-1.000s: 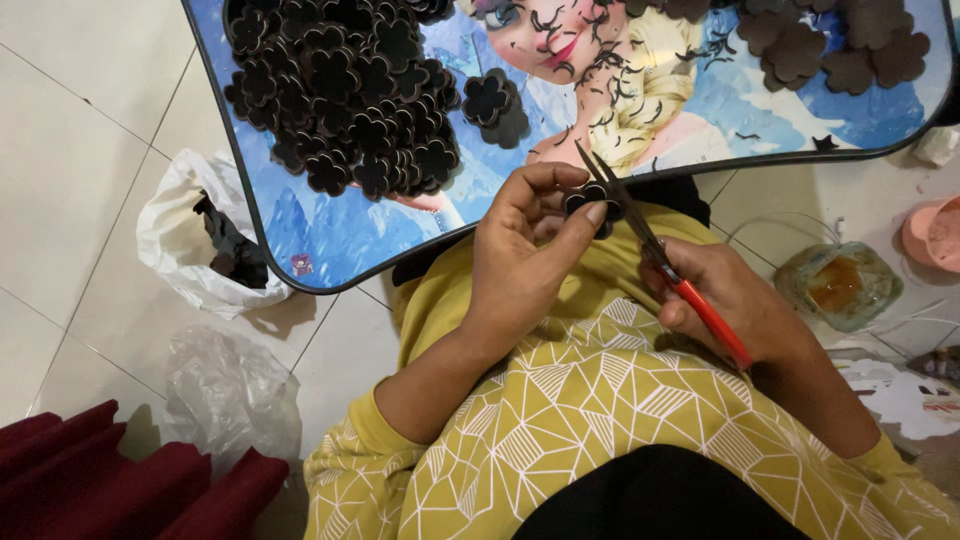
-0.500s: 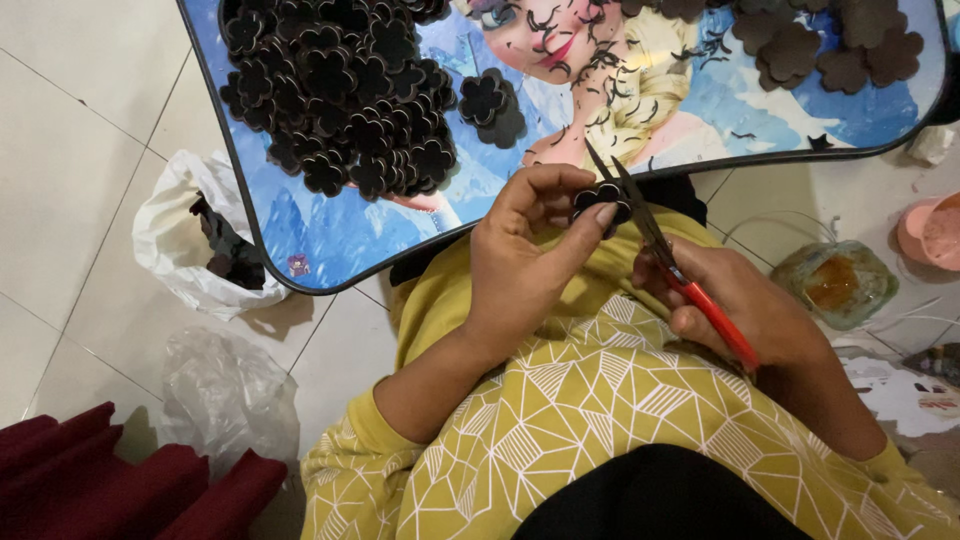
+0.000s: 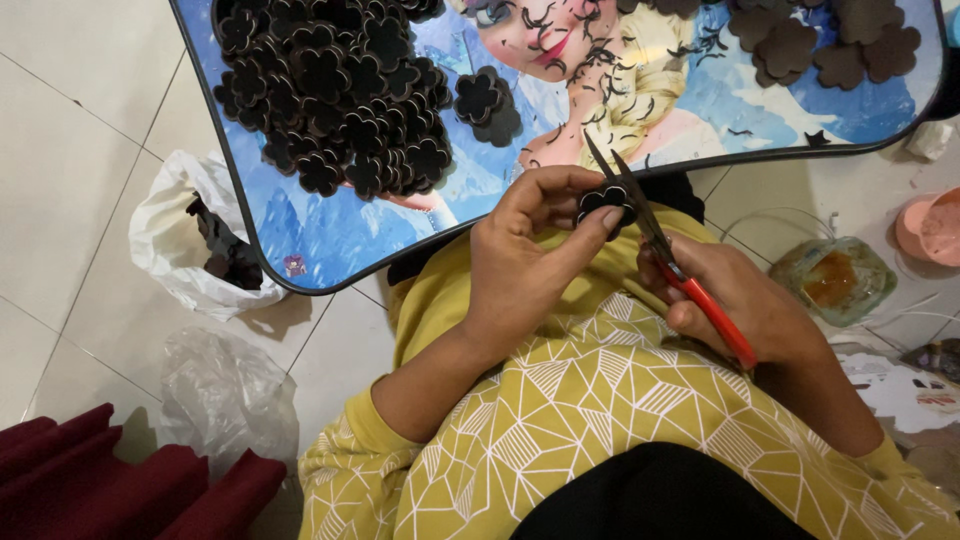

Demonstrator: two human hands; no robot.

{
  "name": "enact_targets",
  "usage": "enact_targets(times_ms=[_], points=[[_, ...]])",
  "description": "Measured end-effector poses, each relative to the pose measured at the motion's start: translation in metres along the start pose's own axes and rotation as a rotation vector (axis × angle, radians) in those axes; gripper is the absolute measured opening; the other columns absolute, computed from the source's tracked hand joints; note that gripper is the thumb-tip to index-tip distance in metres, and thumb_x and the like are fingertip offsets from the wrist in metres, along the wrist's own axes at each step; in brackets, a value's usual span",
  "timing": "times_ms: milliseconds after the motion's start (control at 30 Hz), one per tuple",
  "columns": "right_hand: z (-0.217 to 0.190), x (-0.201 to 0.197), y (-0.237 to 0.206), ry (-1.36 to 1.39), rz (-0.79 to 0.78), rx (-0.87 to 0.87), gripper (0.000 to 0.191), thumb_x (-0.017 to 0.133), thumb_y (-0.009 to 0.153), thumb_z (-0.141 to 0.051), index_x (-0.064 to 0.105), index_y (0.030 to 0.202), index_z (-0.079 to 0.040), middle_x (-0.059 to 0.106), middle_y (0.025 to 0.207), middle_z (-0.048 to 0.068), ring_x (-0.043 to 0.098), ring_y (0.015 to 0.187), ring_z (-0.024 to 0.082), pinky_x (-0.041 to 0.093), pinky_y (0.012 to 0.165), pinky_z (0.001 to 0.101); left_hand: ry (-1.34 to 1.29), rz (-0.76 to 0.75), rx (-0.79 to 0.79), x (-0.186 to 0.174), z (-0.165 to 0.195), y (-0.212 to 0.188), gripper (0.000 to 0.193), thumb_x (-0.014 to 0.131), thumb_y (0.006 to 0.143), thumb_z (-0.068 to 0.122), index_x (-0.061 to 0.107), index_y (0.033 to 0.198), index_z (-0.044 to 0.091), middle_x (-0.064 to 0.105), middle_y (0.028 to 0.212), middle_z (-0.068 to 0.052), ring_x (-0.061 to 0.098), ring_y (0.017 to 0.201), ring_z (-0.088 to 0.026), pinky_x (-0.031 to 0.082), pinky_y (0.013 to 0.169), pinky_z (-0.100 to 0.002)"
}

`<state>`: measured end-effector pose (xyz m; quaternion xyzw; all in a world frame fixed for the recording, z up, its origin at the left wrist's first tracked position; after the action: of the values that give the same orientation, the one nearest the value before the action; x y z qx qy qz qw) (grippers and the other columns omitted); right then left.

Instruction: The person sits on the floor with a lap desk covered in black foam flower cutouts and uses red-handled scissors to trim the edges of the flower pieces one at a time. Trimmed pieces are placed into piles on the desk and into plastic bags beside them.

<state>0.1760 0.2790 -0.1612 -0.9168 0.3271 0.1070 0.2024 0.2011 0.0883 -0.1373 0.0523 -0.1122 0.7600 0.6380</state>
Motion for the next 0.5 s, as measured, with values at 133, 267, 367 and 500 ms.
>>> enact_targets(times_ms=[133, 267, 367, 500], points=[[-0.0005, -0.0007, -0.0007, -0.009, 0.01, -0.015, 0.086, 0.043, 0.075, -0.094, 0.052, 0.087, -0.009, 0.048, 0.069, 0.001, 0.046, 0.061, 0.014, 0.04, 0.053, 0.031, 0.031, 0.001, 0.007, -0.0002, -0.0004, 0.001, 0.03, 0.076, 0.096, 0.001, 0.066, 0.123, -0.001, 0.074, 0.11, -0.004, 0.069, 0.097, -0.006, 0.058, 0.087, -0.022], [0.0043, 0.0006, -0.0048, 0.005, 0.012, 0.045, 0.087, 0.046, 0.072, -0.094, 0.052, 0.085, -0.009, 0.047, 0.066, 0.0, 0.045, 0.06, 0.014, 0.039, 0.052, 0.0315, 0.01, 0.002, 0.024, 0.002, -0.001, -0.0021, 0.03, 0.076, 0.096, 0.002, 0.066, 0.125, -0.002, 0.074, 0.112, -0.003, 0.069, 0.099, -0.006, 0.058, 0.089, -0.022], [0.0056, 0.0007, -0.0069, 0.052, 0.016, 0.052, 0.086, 0.05, 0.072, -0.093, 0.051, 0.084, -0.008, 0.046, 0.067, 0.0, 0.044, 0.061, 0.014, 0.038, 0.053, 0.0314, 0.007, 0.0, 0.014, 0.0008, -0.0009, -0.003, 0.032, 0.076, 0.096, 0.003, 0.064, 0.127, -0.001, 0.073, 0.111, -0.004, 0.068, 0.1, -0.006, 0.058, 0.089, -0.023], [0.0089, 0.0005, -0.0068, 0.04, 0.011, 0.046, 0.083, 0.05, 0.073, -0.092, 0.052, 0.081, -0.009, 0.048, 0.066, -0.001, 0.046, 0.061, 0.013, 0.039, 0.053, 0.0308, 0.07, 0.022, 0.003, -0.0007, -0.0017, -0.0033, 0.034, 0.077, 0.095, 0.004, 0.064, 0.127, -0.001, 0.074, 0.108, -0.006, 0.068, 0.098, -0.007, 0.059, 0.086, -0.023]])
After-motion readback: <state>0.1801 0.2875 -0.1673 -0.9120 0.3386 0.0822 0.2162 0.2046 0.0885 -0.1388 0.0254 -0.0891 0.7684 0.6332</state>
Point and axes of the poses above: each hand's wrist, its own y-axis towards the middle knuckle, its own x-axis out of the palm, z = x × y, the point moved 6 cm from there along y, towards the middle knuckle
